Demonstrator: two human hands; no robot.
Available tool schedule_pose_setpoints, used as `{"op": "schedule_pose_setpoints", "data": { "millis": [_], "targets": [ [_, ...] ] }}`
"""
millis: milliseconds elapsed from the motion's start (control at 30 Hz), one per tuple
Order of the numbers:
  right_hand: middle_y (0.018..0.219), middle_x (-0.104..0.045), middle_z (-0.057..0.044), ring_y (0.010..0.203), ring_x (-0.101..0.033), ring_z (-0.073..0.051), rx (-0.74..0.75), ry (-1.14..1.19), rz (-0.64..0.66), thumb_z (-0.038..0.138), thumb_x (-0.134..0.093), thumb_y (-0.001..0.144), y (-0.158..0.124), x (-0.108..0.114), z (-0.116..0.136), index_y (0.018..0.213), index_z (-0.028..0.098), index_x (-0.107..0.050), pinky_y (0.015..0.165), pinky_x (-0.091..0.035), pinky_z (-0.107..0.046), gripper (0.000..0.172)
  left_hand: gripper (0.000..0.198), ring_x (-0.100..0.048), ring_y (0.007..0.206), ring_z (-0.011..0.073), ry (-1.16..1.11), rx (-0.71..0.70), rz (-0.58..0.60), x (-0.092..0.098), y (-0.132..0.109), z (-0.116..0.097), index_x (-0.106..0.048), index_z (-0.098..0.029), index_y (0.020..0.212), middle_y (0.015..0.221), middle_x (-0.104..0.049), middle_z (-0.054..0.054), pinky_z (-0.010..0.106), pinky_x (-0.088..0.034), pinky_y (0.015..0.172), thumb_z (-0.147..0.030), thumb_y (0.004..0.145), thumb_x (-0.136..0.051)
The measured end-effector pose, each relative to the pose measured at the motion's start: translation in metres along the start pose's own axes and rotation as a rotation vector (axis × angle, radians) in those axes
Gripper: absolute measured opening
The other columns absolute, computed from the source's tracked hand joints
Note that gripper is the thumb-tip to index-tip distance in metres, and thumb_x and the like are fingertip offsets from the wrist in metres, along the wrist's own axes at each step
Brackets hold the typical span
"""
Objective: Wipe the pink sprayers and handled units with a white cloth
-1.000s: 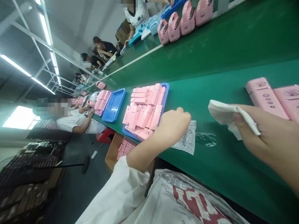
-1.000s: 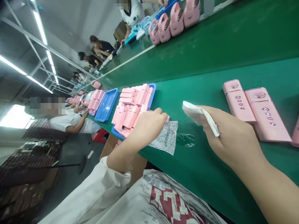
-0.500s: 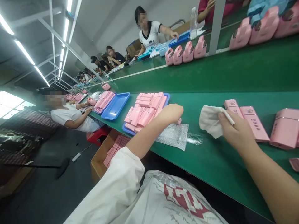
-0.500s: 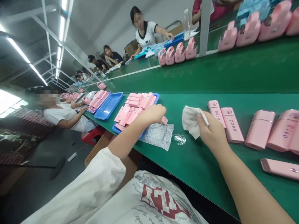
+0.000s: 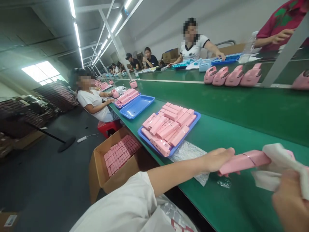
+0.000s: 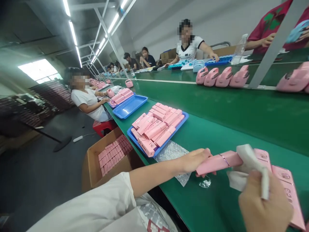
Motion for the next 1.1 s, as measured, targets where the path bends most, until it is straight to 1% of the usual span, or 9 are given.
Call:
{"op": "schedule_pose_setpoints", "data": {
  "millis": [100, 200, 367, 500, 567, 667, 800, 967, 1100],
  "targets": [
    [0.121, -0.062, -0.013, 0.111, -0.058, -0.041, 0.367, -0.120, 0.163, 0.028, -0.039, 0.090, -0.014, -0.028, 0.024, 0.145, 0.040, -0.030, 0.071, -0.055, -0.059, 0.057, 0.087, -0.037, 0.036, 0.0091, -0.184, 0.123, -0.069, 0.001, 0.008, 0.012, -0.053, -0.015, 0.099, 0.050, -0.044, -0.003, 0.021, -0.023, 0.039, -0.079, 0.077, 0.002],
    [0.122, -0.061, -0.013, 0.114, -0.058, -0.034, 0.686, -0.009, 0.306, 0.014, -0.038, 0.088, -0.030, -0.047, 0.044, 0.150, 0.030, -0.022, 0.088, -0.052, -0.057, 0.066, 0.089, -0.032, 0.031, 0.0095, -0.299, 0.184, -0.171, 0.012, 0.004, 0.018, -0.047, -0.018, 0.095, 0.046, -0.037, -0.007, 0.021, -0.020, 0.036, -0.084, 0.069, 0.006],
    [0.135, -0.053, -0.007, 0.129, -0.047, -0.028, 0.433, -0.091, 0.214, 0.014, -0.042, 0.089, -0.017, -0.040, 0.027, 0.147, 0.031, -0.029, 0.098, -0.049, -0.047, 0.062, 0.089, -0.038, 0.032, 0.0106, -0.336, 0.046, -0.057, 0.009, -0.003, 0.010, -0.040, -0.020, 0.096, 0.054, -0.050, -0.004, 0.022, -0.017, 0.034, -0.093, 0.060, -0.005],
    [0.131, -0.058, -0.004, 0.131, -0.046, -0.024, 0.581, 0.058, 0.390, 0.010, -0.043, 0.085, -0.030, -0.045, 0.045, 0.146, 0.029, -0.031, 0.107, -0.042, -0.046, 0.064, 0.086, -0.040, 0.038, 0.0082, -0.443, 0.033, -0.134, 0.013, -0.009, 0.009, -0.044, -0.018, 0.092, 0.056, -0.046, -0.006, 0.020, -0.023, 0.036, -0.095, 0.057, -0.027],
    [0.127, -0.060, -0.006, 0.124, -0.052, -0.026, 0.387, 0.081, 0.324, 0.014, -0.045, 0.087, -0.019, -0.038, 0.037, 0.137, 0.028, -0.046, 0.102, -0.046, -0.046, 0.052, 0.081, -0.039, 0.035, 0.0079, -0.490, 0.068, -0.083, 0.009, -0.012, 0.006, -0.044, -0.019, 0.090, 0.056, -0.049, -0.005, 0.019, -0.020, 0.034, -0.093, 0.061, -0.027],
    [0.105, -0.069, -0.007, 0.103, -0.065, -0.026, -0.333, 0.176, 0.029, 0.031, -0.051, 0.088, 0.002, -0.013, -0.014, 0.106, 0.022, -0.065, 0.082, -0.057, -0.041, 0.024, 0.075, -0.037, 0.032, 0.0073, -0.546, 0.085, 0.048, 0.000, -0.016, -0.004, -0.043, -0.020, 0.091, 0.059, -0.054, -0.002, 0.018, -0.017, 0.030, -0.089, 0.068, -0.024],
    [0.108, -0.068, -0.007, 0.098, -0.066, -0.024, -1.021, 0.820, -0.275, 0.029, -0.057, 0.083, -0.009, -0.018, -0.057, 0.102, 0.020, -0.064, 0.075, -0.060, -0.037, 0.022, 0.068, -0.042, 0.034, 0.0067, -0.527, -0.018, 0.053, 0.000, -0.019, -0.017, -0.046, -0.020, 0.094, 0.064, -0.058, -0.001, 0.016, -0.023, 0.030, -0.083, 0.074, -0.030],
    [0.110, -0.068, -0.007, 0.101, -0.066, -0.025, -1.205, 1.053, -0.182, 0.028, -0.062, 0.079, -0.017, -0.040, -0.053, 0.100, 0.019, -0.066, 0.076, -0.061, -0.036, 0.023, 0.064, -0.046, 0.037, 0.0066, -0.464, -0.074, 0.063, 0.000, -0.021, -0.020, -0.048, -0.018, 0.091, 0.068, -0.060, 0.001, 0.016, -0.028, 0.029, -0.079, 0.077, -0.034],
    [0.111, -0.068, -0.006, 0.102, -0.066, -0.025, -1.236, 1.080, -0.136, 0.030, -0.062, 0.081, -0.020, -0.041, -0.047, 0.102, 0.020, -0.066, 0.077, -0.061, -0.037, 0.024, 0.044, -0.046, 0.038, 0.0035, -0.415, -0.089, 0.092, 0.001, -0.022, -0.020, -0.050, -0.018, 0.091, 0.078, -0.058, 0.000, 0.015, -0.029, 0.030, -0.058, 0.077, -0.062]
  ]
}}
Point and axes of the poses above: each hand's wrist, its own y-axis towards the middle knuckle, its own x-axis out of the back of the hand, z = x × y, the point moved 7 cm from there along y, towards the middle knuckle
